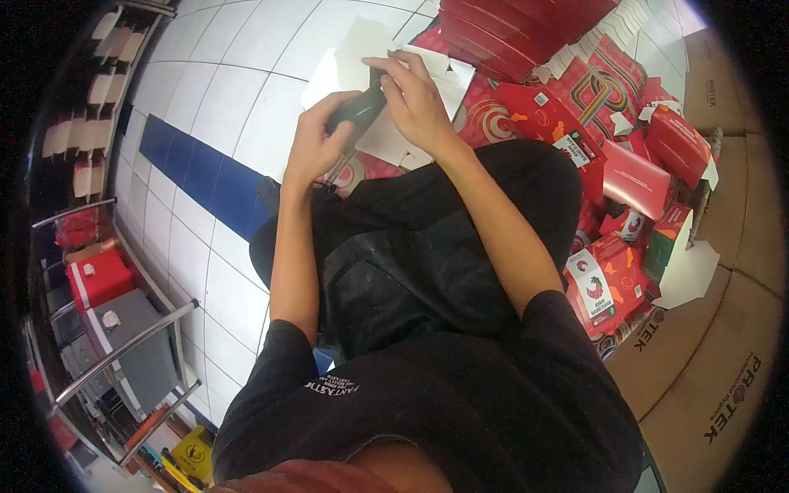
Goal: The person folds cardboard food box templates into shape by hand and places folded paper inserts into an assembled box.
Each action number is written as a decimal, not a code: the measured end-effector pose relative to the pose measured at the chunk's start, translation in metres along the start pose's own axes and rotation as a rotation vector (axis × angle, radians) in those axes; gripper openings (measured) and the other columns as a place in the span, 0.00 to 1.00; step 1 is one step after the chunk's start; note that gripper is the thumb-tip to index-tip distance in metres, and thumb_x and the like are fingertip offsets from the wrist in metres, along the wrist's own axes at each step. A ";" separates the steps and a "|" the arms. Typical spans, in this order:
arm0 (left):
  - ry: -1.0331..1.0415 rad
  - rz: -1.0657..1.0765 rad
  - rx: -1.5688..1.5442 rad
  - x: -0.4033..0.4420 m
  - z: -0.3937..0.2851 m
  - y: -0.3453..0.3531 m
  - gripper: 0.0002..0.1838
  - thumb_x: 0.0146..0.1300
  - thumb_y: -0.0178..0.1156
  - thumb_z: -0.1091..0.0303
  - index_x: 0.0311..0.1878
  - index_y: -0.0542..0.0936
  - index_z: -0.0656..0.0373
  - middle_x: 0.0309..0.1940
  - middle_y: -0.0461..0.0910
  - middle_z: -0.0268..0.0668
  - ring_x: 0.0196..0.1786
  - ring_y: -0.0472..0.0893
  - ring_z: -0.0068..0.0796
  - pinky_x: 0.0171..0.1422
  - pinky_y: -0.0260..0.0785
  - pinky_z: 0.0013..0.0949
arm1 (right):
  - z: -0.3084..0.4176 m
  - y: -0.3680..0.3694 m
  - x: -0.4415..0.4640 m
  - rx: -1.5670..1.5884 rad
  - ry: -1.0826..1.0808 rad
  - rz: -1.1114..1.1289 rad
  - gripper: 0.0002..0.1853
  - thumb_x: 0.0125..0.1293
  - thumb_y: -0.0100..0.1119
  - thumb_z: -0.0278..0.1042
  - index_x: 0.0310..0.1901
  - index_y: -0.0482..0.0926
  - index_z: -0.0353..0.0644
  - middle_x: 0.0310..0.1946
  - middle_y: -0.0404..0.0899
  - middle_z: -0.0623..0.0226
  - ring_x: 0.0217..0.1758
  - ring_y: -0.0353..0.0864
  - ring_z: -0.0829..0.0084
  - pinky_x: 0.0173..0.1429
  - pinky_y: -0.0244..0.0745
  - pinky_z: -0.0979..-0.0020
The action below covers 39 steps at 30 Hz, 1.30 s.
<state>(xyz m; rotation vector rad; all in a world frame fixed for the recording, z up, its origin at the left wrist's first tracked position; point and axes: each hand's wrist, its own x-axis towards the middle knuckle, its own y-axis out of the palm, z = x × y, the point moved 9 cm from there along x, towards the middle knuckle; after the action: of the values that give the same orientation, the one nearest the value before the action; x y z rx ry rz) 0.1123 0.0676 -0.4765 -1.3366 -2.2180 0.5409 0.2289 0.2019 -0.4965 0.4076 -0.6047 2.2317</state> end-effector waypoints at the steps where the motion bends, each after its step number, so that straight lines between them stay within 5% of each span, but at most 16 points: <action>1: -0.001 0.000 0.000 -0.001 0.004 -0.002 0.26 0.62 0.59 0.72 0.63 0.86 0.67 0.52 0.92 0.48 0.53 0.90 0.35 0.62 0.81 0.39 | -0.002 0.002 -0.001 -0.004 0.067 0.047 0.18 0.84 0.55 0.30 0.69 0.85 0.48 0.71 0.76 0.52 0.64 0.88 0.59 0.66 0.85 0.61; 3: 0.010 -0.003 0.027 -0.001 0.012 -0.005 0.22 0.63 0.62 0.66 0.59 0.89 0.61 0.47 0.92 0.50 0.41 0.90 0.44 0.46 0.82 0.41 | 0.004 -0.002 -0.001 0.083 0.110 0.014 0.18 0.83 0.56 0.30 0.68 0.86 0.47 0.71 0.75 0.48 0.61 0.89 0.56 0.64 0.85 0.61; 12: -0.050 -0.067 0.014 -0.002 0.012 -0.021 0.16 0.68 0.70 0.62 0.53 0.91 0.60 0.33 0.90 0.43 0.30 0.84 0.29 0.37 0.76 0.34 | -0.023 0.006 -0.002 0.121 0.188 0.076 0.14 0.81 0.61 0.33 0.62 0.84 0.38 0.62 0.80 0.50 0.56 0.90 0.58 0.58 0.88 0.61; 16: -0.123 -0.151 -0.032 0.000 0.025 -0.029 0.16 0.70 0.74 0.59 0.54 0.91 0.59 0.33 0.90 0.41 0.29 0.83 0.25 0.36 0.74 0.32 | -0.048 -0.002 0.000 0.348 0.300 -0.135 0.12 0.82 0.60 0.32 0.60 0.84 0.38 0.62 0.81 0.53 0.56 0.91 0.61 0.56 0.88 0.62; 20: -0.157 -0.181 -0.026 0.000 0.037 -0.023 0.14 0.74 0.72 0.62 0.55 0.90 0.61 0.34 0.91 0.38 0.34 0.85 0.22 0.40 0.76 0.31 | -0.042 0.002 -0.001 0.439 0.261 -0.101 0.13 0.82 0.60 0.31 0.61 0.85 0.38 0.63 0.80 0.55 0.54 0.92 0.62 0.55 0.87 0.63; 25: -0.187 -0.086 0.064 0.001 0.045 -0.006 0.12 0.77 0.70 0.64 0.54 0.90 0.63 0.37 0.92 0.39 0.40 0.86 0.20 0.46 0.78 0.32 | -0.021 0.026 -0.009 0.039 0.074 0.188 0.17 0.81 0.63 0.37 0.65 0.87 0.44 0.61 0.79 0.49 0.53 0.92 0.57 0.57 0.87 0.60; 32: -0.239 -0.042 0.059 0.001 0.055 -0.003 0.13 0.80 0.67 0.62 0.50 0.91 0.64 0.36 0.92 0.41 0.38 0.85 0.21 0.45 0.78 0.32 | -0.024 0.034 -0.015 0.012 0.121 0.401 0.17 0.74 0.68 0.36 0.61 0.87 0.43 0.52 0.83 0.46 0.48 0.92 0.52 0.52 0.87 0.58; 39: -0.199 -0.121 0.059 0.002 0.046 -0.012 0.16 0.83 0.64 0.61 0.43 0.85 0.66 0.25 0.83 0.35 0.31 0.75 0.18 0.37 0.70 0.32 | -0.014 0.019 -0.008 0.034 0.129 0.159 0.16 0.73 0.71 0.34 0.59 0.87 0.39 0.50 0.84 0.50 0.44 0.93 0.55 0.50 0.88 0.59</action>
<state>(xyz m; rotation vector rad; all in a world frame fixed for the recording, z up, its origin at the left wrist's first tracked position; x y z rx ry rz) 0.0755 0.0600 -0.5063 -1.1529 -2.4038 0.7152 0.2180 0.1938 -0.5174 0.2373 -0.5484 2.4011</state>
